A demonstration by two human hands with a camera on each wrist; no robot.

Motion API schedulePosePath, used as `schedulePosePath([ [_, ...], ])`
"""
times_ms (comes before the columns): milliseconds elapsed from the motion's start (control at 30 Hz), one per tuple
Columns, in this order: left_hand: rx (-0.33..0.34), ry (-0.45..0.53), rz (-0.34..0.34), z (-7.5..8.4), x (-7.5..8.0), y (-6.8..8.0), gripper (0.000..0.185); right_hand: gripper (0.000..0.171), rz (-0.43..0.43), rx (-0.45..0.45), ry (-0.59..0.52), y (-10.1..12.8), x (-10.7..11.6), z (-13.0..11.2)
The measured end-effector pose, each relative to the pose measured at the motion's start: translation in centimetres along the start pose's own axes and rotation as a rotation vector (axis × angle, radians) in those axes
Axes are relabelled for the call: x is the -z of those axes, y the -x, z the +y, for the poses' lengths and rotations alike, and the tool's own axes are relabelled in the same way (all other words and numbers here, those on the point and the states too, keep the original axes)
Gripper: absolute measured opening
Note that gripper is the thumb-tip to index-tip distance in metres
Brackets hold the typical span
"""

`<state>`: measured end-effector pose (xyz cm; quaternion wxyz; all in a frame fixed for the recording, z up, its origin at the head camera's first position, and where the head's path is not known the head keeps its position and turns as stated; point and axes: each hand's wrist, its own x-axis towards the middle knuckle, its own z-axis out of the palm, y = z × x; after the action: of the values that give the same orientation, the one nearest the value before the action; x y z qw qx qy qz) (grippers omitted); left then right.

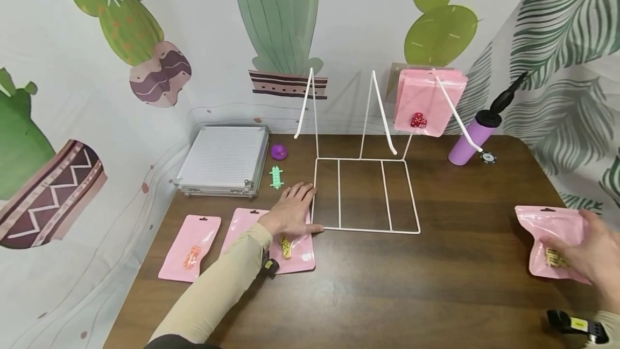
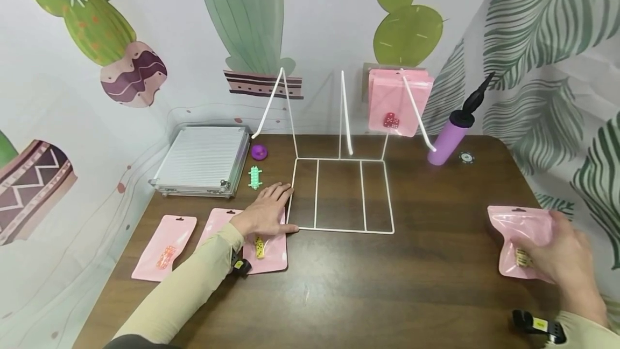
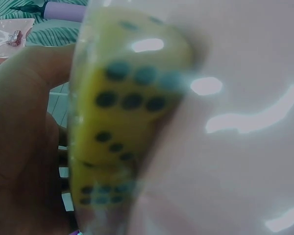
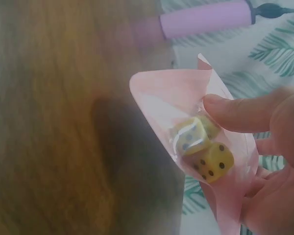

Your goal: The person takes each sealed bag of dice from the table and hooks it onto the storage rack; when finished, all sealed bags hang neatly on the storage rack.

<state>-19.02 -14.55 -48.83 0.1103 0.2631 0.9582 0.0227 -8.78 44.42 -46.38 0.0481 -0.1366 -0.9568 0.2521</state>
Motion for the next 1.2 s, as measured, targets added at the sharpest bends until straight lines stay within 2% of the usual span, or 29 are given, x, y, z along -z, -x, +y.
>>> schedulePosePath([
  [267,-0.003,-0.007,-0.003,0.1,0.0,-0.2,0.108,0.101,0.01,0.009,0.017,0.5,0.6,-1.5],
  [467,-0.003,0.0,-0.003,0.0,0.0,-0.1,0.108,0.096,0.055,0.096,0.028,1.0,0.7,-3.0],
  [633,-0.001,0.002,0.007,0.0,-0.1,-0.1,0.107,0.098,0.05,0.122,0.048,1.4,1.1,-4.3],
  [1200,0.003,0.012,0.015,0.0,-0.2,0.1,0.106,0.097,0.091,0.318,-0.01,3.1,0.6,-10.2],
])
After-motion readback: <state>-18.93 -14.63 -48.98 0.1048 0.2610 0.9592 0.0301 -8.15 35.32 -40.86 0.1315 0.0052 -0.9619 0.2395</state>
